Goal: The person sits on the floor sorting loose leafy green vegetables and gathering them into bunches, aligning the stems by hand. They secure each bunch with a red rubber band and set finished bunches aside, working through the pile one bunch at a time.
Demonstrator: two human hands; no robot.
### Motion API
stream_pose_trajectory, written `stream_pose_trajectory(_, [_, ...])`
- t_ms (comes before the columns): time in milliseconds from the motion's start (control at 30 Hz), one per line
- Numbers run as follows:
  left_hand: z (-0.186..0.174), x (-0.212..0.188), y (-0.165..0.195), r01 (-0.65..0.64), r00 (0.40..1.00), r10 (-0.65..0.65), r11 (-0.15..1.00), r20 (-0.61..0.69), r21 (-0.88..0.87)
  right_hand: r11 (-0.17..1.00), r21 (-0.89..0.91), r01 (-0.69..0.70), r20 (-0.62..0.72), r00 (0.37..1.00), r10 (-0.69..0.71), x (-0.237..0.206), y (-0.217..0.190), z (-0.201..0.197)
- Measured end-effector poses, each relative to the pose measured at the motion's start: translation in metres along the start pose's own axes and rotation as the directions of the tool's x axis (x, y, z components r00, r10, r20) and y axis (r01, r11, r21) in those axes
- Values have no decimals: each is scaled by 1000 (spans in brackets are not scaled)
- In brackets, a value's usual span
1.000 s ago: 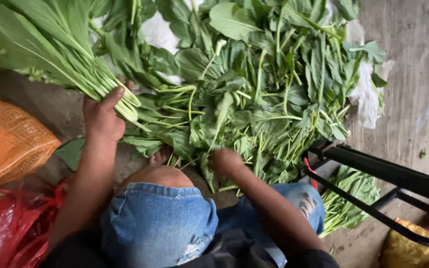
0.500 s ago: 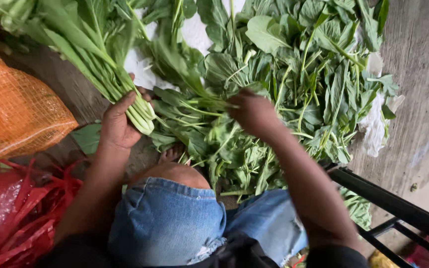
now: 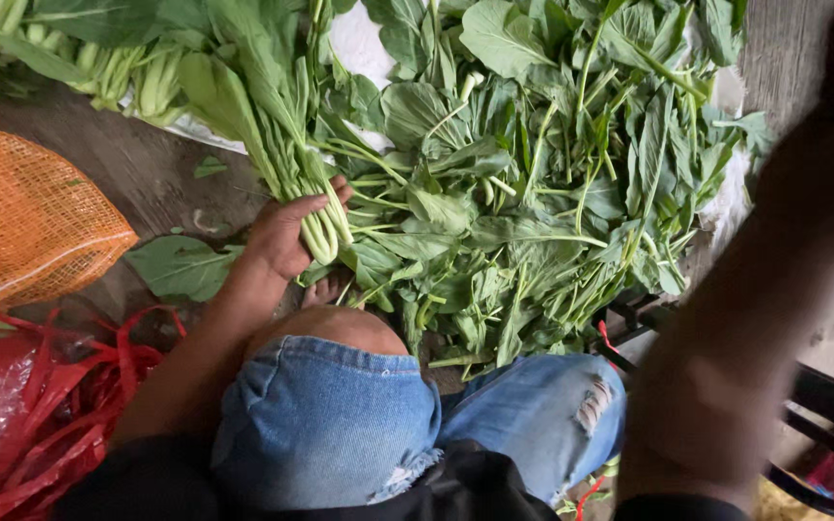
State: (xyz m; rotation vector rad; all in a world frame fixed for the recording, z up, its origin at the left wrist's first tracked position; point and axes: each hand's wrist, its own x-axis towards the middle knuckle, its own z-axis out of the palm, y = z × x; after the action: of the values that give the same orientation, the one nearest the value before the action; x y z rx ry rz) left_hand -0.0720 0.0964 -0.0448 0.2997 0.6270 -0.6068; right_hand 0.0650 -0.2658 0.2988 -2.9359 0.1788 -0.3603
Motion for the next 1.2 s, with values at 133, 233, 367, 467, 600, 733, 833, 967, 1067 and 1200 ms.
stream_pose_trajectory(133, [7,0,9,-42,998,43,999,-51,5,982,159,105,-103,991,-89,-67,-87,110])
stream_pose_trajectory(233, [8,3,13,-120,990,128,985,-54,126,770,561,-303,510,860,-33,-150,-152,199])
stream_pose_trajectory(367, [7,12,5,-15,1000,15,999,-13,30,897,345,-278,617,787,7,-225,-161,243])
stream_pose_trajectory(467, [11,15,-1,30,995,-30,1000,-97,1,909,275,-314,670,740,53,-231,-153,241])
stream_pose_trajectory(600, [13,9,0,-86,995,88,996,-41,33,930,250,-271,717,697,11,-213,-149,233])
stream_pose_trajectory(733, [27,-19,21,-107,986,140,948,-92,299,798,487,-354,778,592,-212,-200,-122,241])
stream_pose_trajectory(833, [42,-51,53,-354,929,370,872,18,339,937,339,89,502,825,-260,-193,-93,259])
stream_pose_trajectory(967, [63,-85,106,-524,849,506,773,151,357,843,101,529,472,720,-508,-197,-83,295])
stream_pose_trajectory(1067, [70,-93,128,-613,789,593,739,163,280,871,8,491,477,764,-435,-198,-68,309])
stream_pose_trajectory(1200, [64,-87,127,-618,782,614,746,105,248,943,21,333,456,836,-305,-151,34,273])
